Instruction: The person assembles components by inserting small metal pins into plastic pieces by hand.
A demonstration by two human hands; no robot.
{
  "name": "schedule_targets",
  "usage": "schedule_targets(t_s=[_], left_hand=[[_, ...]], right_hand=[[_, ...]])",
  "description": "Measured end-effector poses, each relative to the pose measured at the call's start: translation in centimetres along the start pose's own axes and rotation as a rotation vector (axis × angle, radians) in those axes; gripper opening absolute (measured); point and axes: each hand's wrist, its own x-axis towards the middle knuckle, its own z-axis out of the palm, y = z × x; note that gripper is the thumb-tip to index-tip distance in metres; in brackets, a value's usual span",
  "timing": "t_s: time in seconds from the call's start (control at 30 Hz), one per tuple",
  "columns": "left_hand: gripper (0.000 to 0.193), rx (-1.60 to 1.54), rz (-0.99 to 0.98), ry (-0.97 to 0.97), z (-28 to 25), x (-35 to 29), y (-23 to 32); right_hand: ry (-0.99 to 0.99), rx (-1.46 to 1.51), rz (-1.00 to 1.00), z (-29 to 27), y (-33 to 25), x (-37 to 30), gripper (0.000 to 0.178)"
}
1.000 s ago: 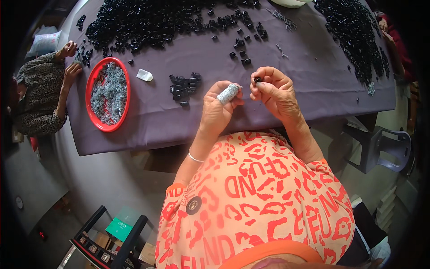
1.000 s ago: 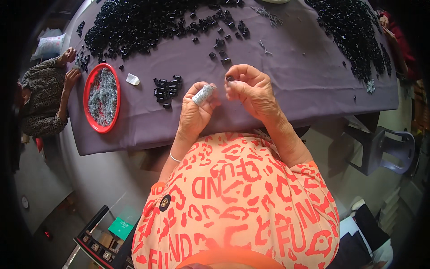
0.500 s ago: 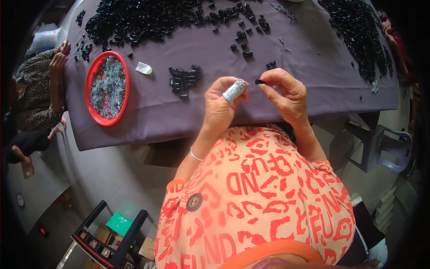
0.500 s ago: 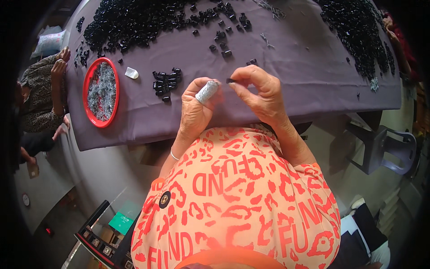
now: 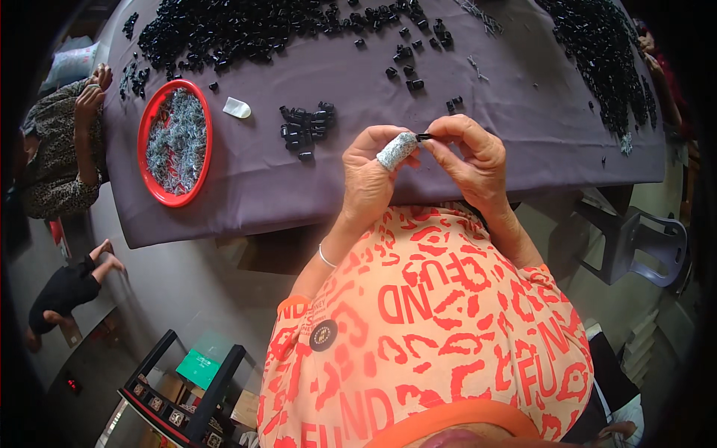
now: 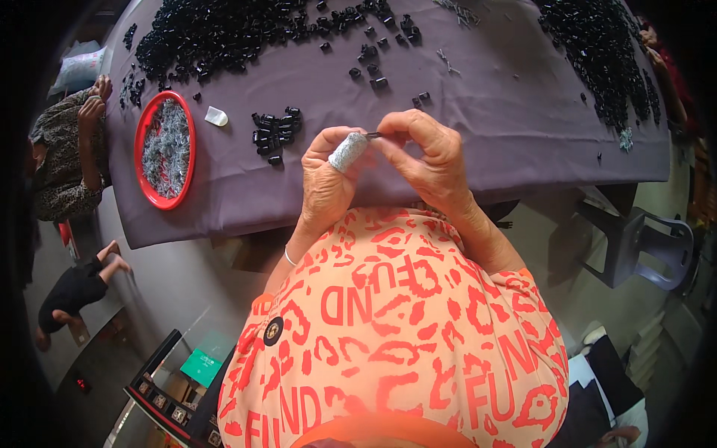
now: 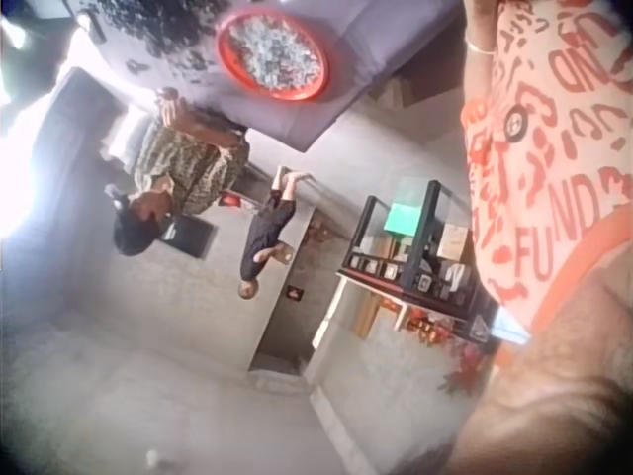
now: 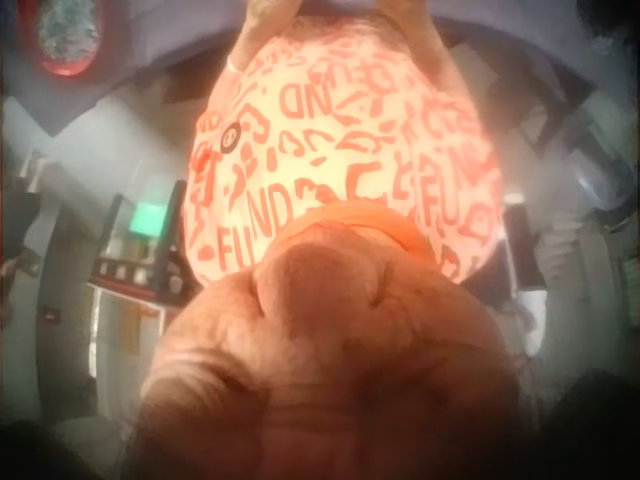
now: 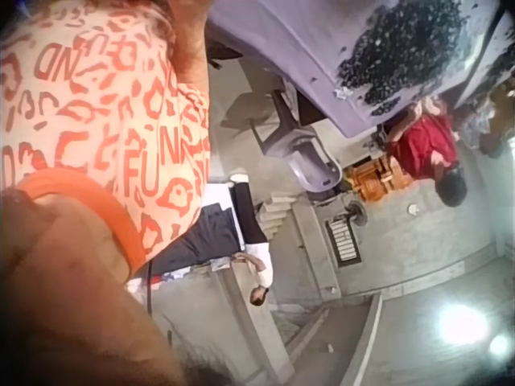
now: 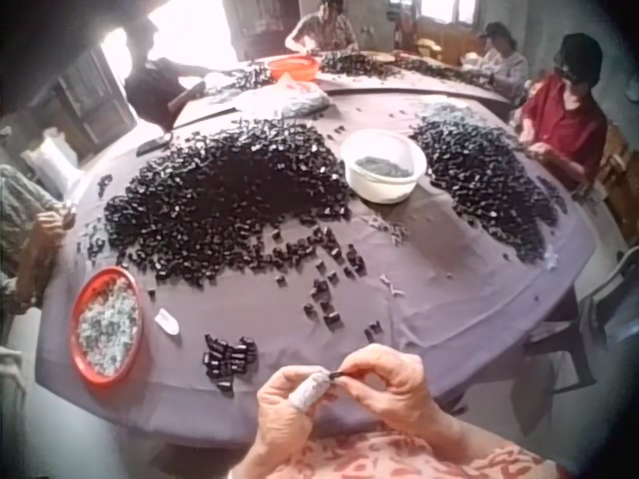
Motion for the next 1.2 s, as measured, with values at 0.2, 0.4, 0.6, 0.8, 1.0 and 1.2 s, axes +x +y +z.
schedule_targets(t_s=[0.2,0.4,0.6,0.8,1.0,1.2], left_hand=[[0.019,-0.023,-0.041,0.007,-0.5,-0.1,-0.1],[0.019,0.03,-0.05,0.092,-0.3,-0.4,-0.2],[0.018,0.049,-0.026,0.207,0.5,-0.8,-0.4],[0.017,0.133,0.043,0.25,0.6,-0.8,-0.9],[0.016,0.172,0.126,0.272,0.9,-0.5,-1.4],[0.018,0.237,0.131,0.323,1.0,-0.4,-1.6]], right_hand=[[-0.062,-0.063,-0.088,-0.4,0.5,0.2,0.02],[-0.048,-0.019,-0.043,0.1,0.8,0.2,0.019],[-0.018,-0.013,0.016,0.4,1.2,0.2,0.017],[-0.025,-0.011,0.041,0.6,1.6,0.2,0.017],[0.026,0.014,0.041,1.2,1.6,0.3,0.014],[0.061,0.115,0.124,1.3,2.2,0.2,0.014]])
